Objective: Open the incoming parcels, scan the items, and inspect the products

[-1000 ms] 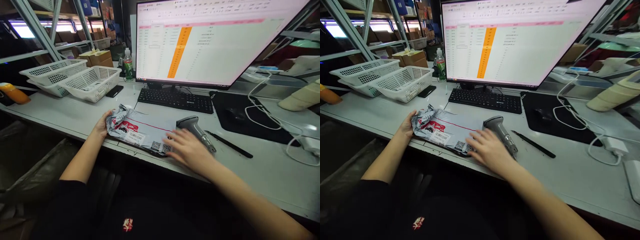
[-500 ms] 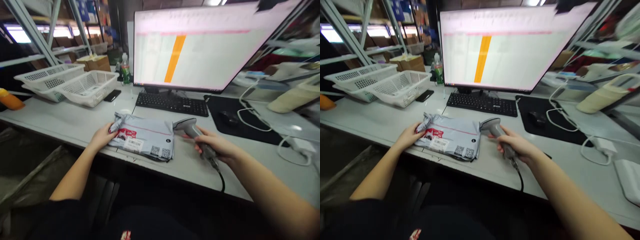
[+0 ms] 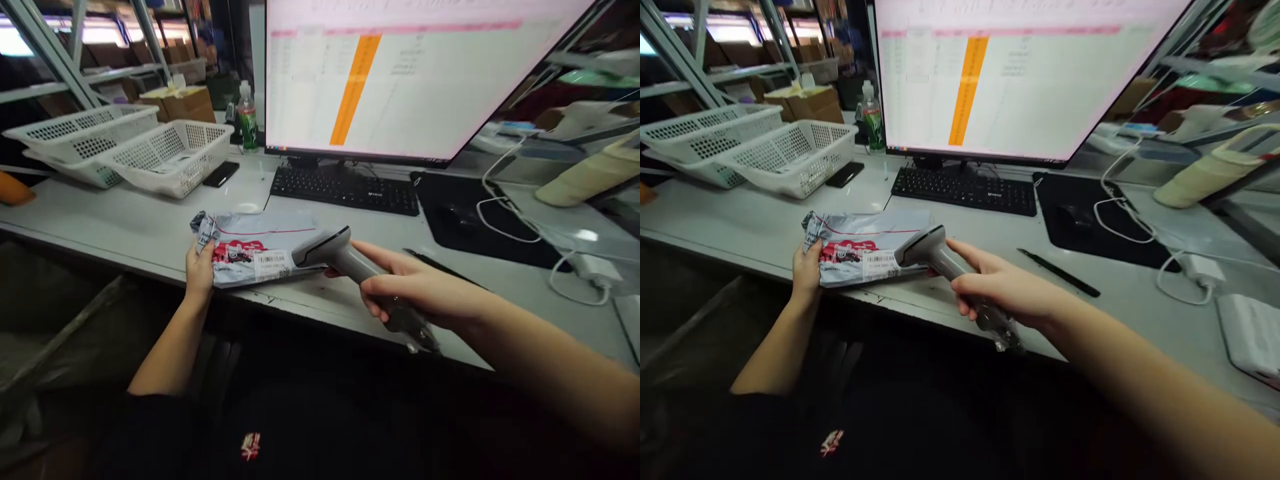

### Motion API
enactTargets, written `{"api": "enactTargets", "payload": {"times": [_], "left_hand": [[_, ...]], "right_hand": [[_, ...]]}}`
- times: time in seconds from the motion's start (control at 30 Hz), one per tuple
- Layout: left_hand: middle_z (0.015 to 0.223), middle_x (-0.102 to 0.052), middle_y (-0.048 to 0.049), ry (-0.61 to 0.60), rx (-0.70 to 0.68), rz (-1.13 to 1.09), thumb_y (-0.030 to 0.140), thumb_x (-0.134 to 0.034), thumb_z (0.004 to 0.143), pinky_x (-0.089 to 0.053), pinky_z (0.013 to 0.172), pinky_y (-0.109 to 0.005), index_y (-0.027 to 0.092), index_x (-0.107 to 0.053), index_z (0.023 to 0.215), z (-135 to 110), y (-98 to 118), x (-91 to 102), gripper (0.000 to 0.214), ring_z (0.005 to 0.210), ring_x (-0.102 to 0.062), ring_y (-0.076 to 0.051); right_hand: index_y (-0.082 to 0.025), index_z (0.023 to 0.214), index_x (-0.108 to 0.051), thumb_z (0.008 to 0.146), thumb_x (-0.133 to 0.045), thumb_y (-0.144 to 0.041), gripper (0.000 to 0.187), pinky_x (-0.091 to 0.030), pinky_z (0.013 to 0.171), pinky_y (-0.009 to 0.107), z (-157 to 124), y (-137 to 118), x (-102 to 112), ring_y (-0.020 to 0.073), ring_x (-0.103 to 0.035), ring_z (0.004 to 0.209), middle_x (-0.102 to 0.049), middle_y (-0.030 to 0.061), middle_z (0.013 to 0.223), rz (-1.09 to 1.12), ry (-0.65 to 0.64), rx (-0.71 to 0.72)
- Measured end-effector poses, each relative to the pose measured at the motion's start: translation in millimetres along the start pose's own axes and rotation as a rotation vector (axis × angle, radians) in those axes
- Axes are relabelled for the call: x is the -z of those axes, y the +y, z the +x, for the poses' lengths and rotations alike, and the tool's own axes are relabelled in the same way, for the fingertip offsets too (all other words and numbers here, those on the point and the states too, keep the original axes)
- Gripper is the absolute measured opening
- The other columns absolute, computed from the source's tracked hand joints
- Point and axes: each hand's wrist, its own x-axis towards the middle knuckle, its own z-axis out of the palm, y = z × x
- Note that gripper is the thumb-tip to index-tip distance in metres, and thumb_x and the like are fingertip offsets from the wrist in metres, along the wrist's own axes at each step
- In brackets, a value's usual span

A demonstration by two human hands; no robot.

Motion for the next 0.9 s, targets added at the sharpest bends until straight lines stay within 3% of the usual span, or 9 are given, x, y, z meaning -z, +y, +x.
{"api": "enactTargets", "payload": {"times": [0.17,0.27,0.5,0.63,0.8,0.83,0.9], "left_hand": [[0.072,-0.062,0.0007,0.024,0.049,-0.057,0.055,-0.083,0.067,-0.050,0.063,-0.024,0.018,-0.064,0.083,-1,4,-2.1,0.045,0.064,-0.056,-0.013],[0.073,-0.063,0.0000,0.023,0.048,-0.056,0.056,-0.080,0.069,-0.048,0.062,-0.024,0.018,-0.064,0.084,-1,4,-3.0,0.043,0.064,-0.056,-0.013],[0.086,-0.070,-0.0042,0.014,0.080,0.083,0.055,-0.073,0.075,-0.054,0.075,-0.028,0.018,-0.067,0.094,-7,7,2.6,0.043,0.080,-0.067,-0.019],[0.089,-0.070,-0.0028,0.040,0.096,0.038,0.052,-0.076,0.075,-0.055,0.070,-0.027,0.021,-0.063,0.100,-6,3,7.0,0.043,0.075,-0.067,-0.017],[0.137,-0.067,-0.0061,0.146,0.018,-0.031,0.035,-0.074,0.077,-0.058,0.082,-0.024,0.029,-0.060,0.137,-5,4,9.0,0.062,0.106,-0.071,-0.019],[0.137,-0.068,-0.0050,0.170,0.028,-0.053,0.032,-0.074,0.075,-0.057,0.081,-0.022,0.029,-0.062,0.137,-5,5,8.9,0.063,0.105,-0.071,-0.018],[0.116,-0.075,-0.0033,0.215,0.077,-0.081,0.029,-0.076,0.069,-0.055,0.069,-0.019,0.025,-0.070,0.126,-5,7,8.8,0.058,0.087,-0.071,-0.015]], "right_hand": [[-0.034,0.166,-0.036,0.074,-0.076,-0.027,0.100,-0.053,0.046,0.025,-11,-7,-9,0.0139,-0.063,0.056,-0.076,0.0059,0.107,-0.045,-0.036,0.003],[-0.033,0.167,-0.033,0.074,-0.076,-0.028,0.103,-0.053,0.046,0.025,-17,-12,-13,0.0138,-0.062,0.056,-0.076,0.0062,0.107,-0.045,-0.021,0.009],[-0.035,0.165,-0.036,0.071,-0.075,-0.027,0.102,-0.054,0.048,0.026,-13,-9,-13,0.0144,-0.064,0.059,-0.076,0.0065,0.111,0.028,0.009,0.034],[-0.032,0.167,-0.031,0.074,-0.072,-0.025,0.103,-0.054,0.052,0.024,5,8,9,0.0141,-0.066,0.064,-0.075,0.0069,0.111,0.003,0.094,0.092],[-0.029,0.168,-0.027,0.078,-0.068,-0.025,0.099,-0.056,0.056,0.025,36,49,57,0.0136,-0.068,0.068,-0.070,0.0110,0.130,-0.054,0.359,0.127],[-0.027,0.167,-0.028,0.081,-0.067,-0.028,0.095,-0.056,0.058,0.026,42,57,67,0.0143,-0.069,0.068,-0.071,0.0114,0.127,-0.093,0.386,0.115],[-0.022,0.160,-0.042,0.091,-0.059,-0.037,0.073,-0.057,0.061,0.028,53,66,89,0.0163,-0.070,0.068,-0.074,0.0112,0.117,-0.323,0.459,0.119]]}}
